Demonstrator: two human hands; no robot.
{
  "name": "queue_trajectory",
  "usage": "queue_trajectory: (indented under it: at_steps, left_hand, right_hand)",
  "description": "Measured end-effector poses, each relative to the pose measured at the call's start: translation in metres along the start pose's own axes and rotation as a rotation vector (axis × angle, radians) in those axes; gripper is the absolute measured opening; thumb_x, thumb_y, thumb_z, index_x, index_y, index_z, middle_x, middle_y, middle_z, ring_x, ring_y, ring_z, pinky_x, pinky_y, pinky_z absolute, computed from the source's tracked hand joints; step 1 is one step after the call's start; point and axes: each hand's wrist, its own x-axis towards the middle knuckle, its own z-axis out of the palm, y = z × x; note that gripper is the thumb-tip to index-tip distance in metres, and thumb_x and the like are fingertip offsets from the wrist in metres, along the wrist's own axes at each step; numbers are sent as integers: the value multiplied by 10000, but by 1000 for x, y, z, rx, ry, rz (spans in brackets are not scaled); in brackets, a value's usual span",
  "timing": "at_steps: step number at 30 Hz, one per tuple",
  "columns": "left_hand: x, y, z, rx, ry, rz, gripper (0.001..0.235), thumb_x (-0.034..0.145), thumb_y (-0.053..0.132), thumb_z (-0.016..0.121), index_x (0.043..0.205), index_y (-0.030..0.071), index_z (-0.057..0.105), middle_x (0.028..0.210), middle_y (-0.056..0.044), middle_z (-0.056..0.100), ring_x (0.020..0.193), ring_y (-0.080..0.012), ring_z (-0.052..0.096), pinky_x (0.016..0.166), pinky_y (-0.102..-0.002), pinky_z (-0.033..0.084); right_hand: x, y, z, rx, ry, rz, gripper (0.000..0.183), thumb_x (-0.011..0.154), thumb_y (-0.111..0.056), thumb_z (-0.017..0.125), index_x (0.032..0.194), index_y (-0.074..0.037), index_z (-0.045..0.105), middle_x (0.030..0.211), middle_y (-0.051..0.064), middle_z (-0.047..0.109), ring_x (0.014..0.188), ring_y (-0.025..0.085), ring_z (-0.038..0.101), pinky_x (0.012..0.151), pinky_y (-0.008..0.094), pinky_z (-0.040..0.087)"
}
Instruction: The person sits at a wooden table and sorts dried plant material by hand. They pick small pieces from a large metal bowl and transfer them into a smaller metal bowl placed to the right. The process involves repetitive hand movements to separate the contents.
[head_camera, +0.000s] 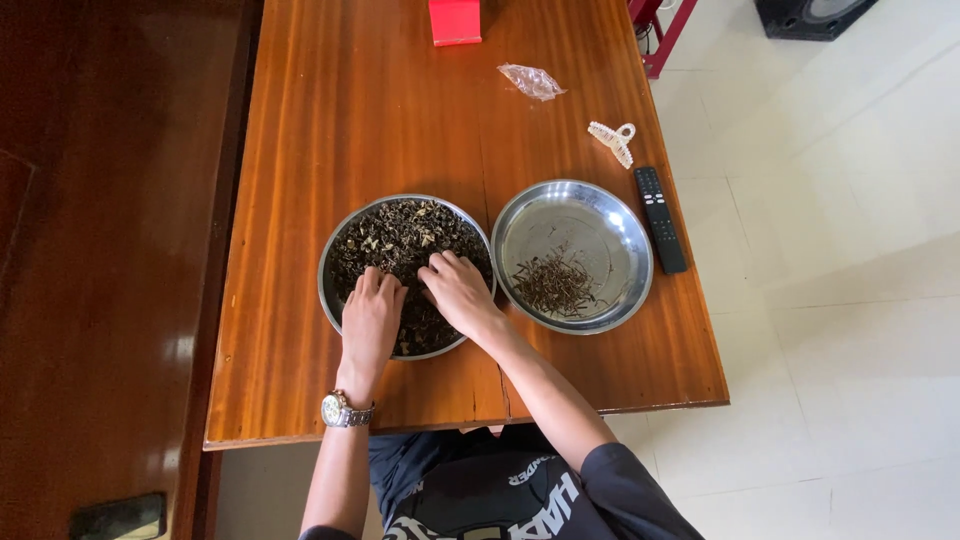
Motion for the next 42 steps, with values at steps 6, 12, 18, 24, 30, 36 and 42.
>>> queue_trajectory:
  at_steps: [6,12,18,24,30,36,42]
  left_hand:
    - [-3,2,0,-117,-3,-20,106,990,255,645,958,158,616,895,6,516,852,-216,657,666,-337,564]
    - [-6,9,-10,-229,31,-59,102,970,225,668,953,157,594,883,-6,535,865,-232,667,684,-338,557]
    - [-7,17,-24,-332,44,-99,144,976,236,690,967,139,584,872,-21,518,860,-252,651,696,-351,556]
    - [-8,20,-25,-460,-23,-147,137,973,184,697,983,107,584,867,-47,519,830,-299,663,706,-384,572]
    - [-8,20,-23,-517,-68,-196,103,982,151,681,1001,89,601,899,-41,540,836,-308,697,716,-391,594]
    - [-6,19,-23,-516,-109,-217,98,1007,163,648,1004,84,590,908,-62,549,843,-340,702,707,-421,595]
    - [-10,15,-21,-571,-47,-226,41,1061,70,540,1021,77,534,876,-95,561,767,-375,683,622,-444,547]
  right_hand:
    - [2,8,8,57,-27,-29,189,907,-156,749,1085,-98,722,966,55,667,954,222,642,795,350,537]
    - [3,-5,-21,226,-16,0,190,924,-94,712,1114,-84,702,965,94,716,916,267,681,791,374,569]
    - [5,-9,-26,222,-65,-4,197,903,-64,731,1099,-55,719,989,107,729,941,257,686,802,342,580]
    - [6,-8,-26,195,-179,19,308,882,-109,774,1169,-19,709,1035,136,706,987,265,671,843,359,576]
    - [5,-11,-29,166,-163,-50,321,870,-106,774,1172,-18,714,1046,139,690,1016,289,661,859,395,572]
    - [6,-2,14,230,-103,-4,174,951,-31,639,1087,-43,748,961,112,700,955,250,675,852,328,566]
    - [6,-13,-25,361,34,94,86,934,-146,678,911,-152,761,821,104,729,859,328,729,766,419,602]
